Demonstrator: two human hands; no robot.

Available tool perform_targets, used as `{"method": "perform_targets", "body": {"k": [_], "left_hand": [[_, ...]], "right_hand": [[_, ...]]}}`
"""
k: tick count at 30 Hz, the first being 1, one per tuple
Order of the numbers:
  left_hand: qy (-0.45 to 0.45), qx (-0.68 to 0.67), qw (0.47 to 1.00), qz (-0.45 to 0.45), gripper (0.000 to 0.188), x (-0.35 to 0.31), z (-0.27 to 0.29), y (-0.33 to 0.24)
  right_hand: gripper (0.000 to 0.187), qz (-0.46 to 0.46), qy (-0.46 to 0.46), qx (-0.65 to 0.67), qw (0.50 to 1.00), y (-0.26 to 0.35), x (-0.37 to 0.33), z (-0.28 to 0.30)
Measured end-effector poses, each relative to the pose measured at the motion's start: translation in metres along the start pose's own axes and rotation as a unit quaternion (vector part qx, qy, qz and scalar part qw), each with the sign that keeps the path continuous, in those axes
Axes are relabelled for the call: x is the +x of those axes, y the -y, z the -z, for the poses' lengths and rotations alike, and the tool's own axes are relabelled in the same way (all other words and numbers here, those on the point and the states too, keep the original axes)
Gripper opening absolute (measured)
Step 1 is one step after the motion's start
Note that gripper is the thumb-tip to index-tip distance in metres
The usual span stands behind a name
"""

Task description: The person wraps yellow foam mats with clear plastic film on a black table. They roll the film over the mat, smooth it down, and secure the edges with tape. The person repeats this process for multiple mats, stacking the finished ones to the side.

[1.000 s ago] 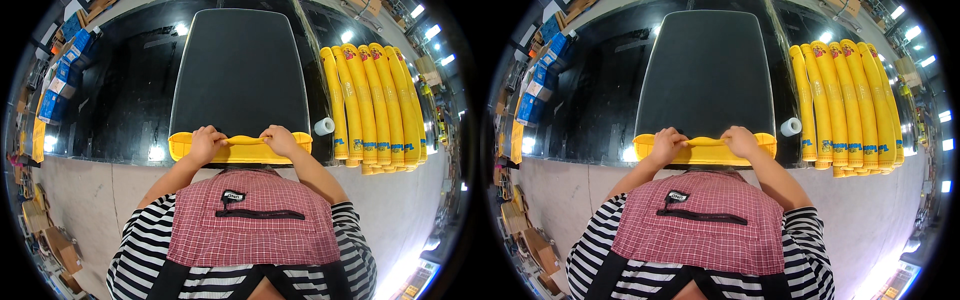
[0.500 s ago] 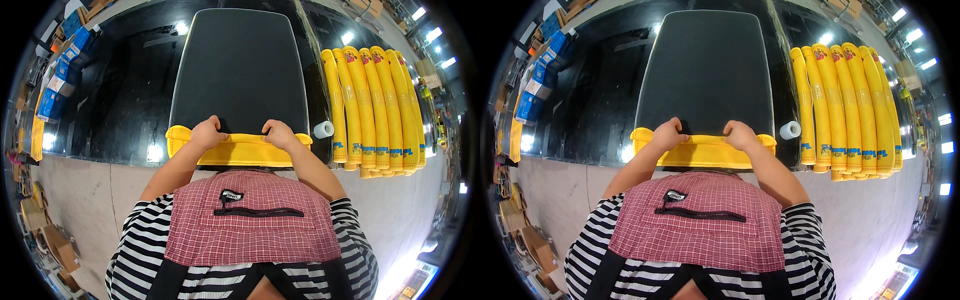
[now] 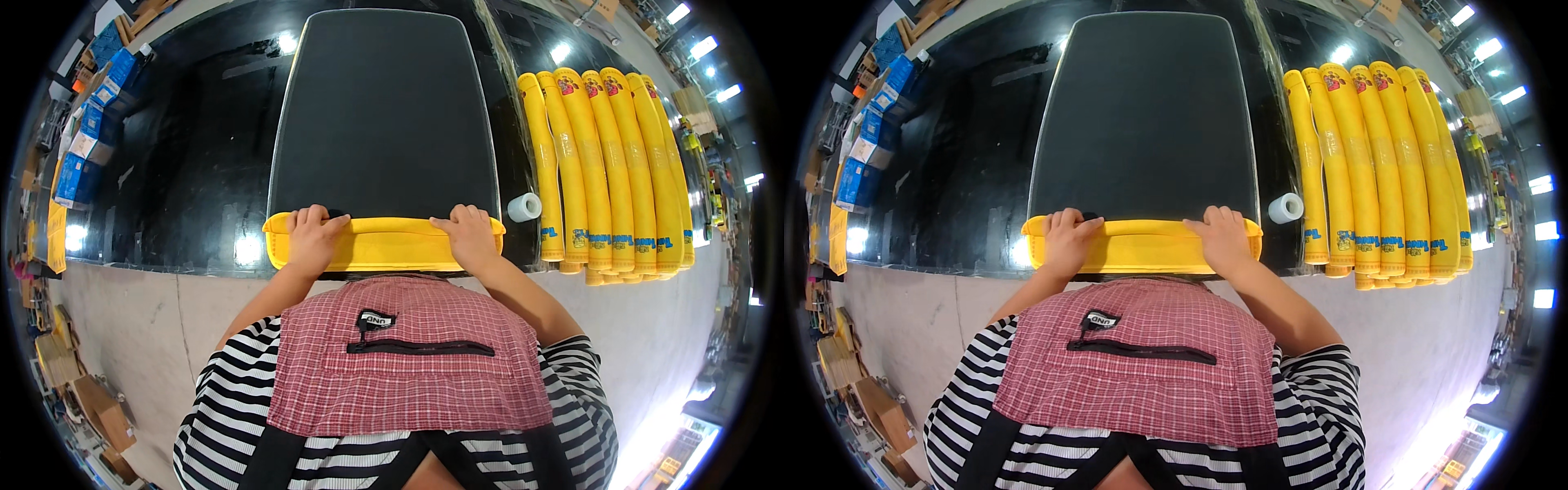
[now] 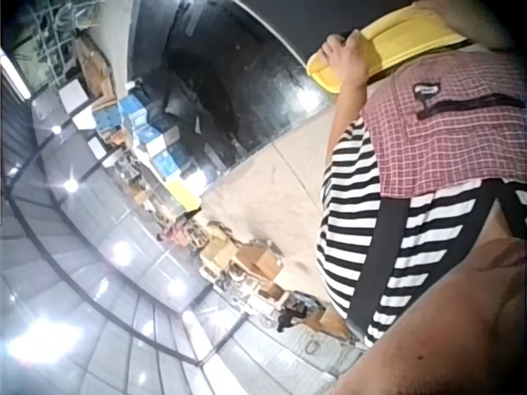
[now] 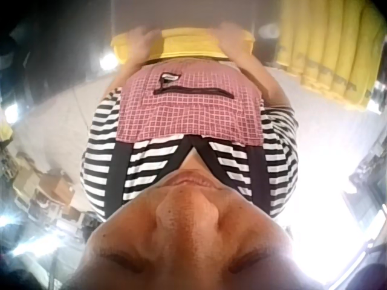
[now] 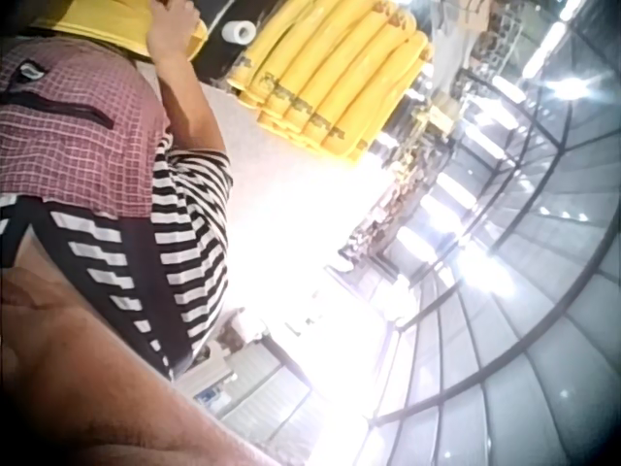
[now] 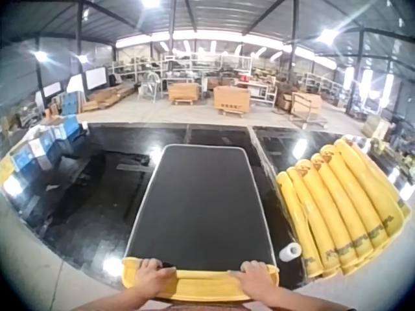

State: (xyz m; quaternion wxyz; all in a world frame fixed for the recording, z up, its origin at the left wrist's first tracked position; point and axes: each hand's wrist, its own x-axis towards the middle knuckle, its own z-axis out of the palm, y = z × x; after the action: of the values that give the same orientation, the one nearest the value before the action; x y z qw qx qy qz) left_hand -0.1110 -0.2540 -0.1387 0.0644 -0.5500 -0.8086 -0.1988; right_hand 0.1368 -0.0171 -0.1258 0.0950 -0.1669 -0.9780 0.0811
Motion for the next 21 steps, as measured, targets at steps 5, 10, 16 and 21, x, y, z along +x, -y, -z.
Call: {"method": "perform_targets", "body": {"k": [5, 10, 16, 21], "left_hand": [[0.063, 0.014, 0.998, 0.012, 0.03, 0.006, 0.006, 0.003], [0.149, -0.068, 0.984, 0.068, 0.016, 0.026, 0.009, 0.011], [0.114, 0.005, 0.978, 0.177, 0.032, 0.03, 0.02, 0.018], [0.147, 0.016, 0.966, 0.214, 0.047, 0.033, 0.023, 0.025]], "right_hand": [[0.043, -0.077, 0.11, 0.033, 0.99, -0.005, 0.003, 0.01], [0.035, -0.137, 0.15, 0.132, 0.97, -0.016, 0.021, 0.001], [0.009, -0.211, 0.1, 0.146, 0.961, -0.021, 0.024, 0.002], [0.023, -0.26, 0.129, 0.128, 0.948, -0.024, 0.025, 0.008]]}}
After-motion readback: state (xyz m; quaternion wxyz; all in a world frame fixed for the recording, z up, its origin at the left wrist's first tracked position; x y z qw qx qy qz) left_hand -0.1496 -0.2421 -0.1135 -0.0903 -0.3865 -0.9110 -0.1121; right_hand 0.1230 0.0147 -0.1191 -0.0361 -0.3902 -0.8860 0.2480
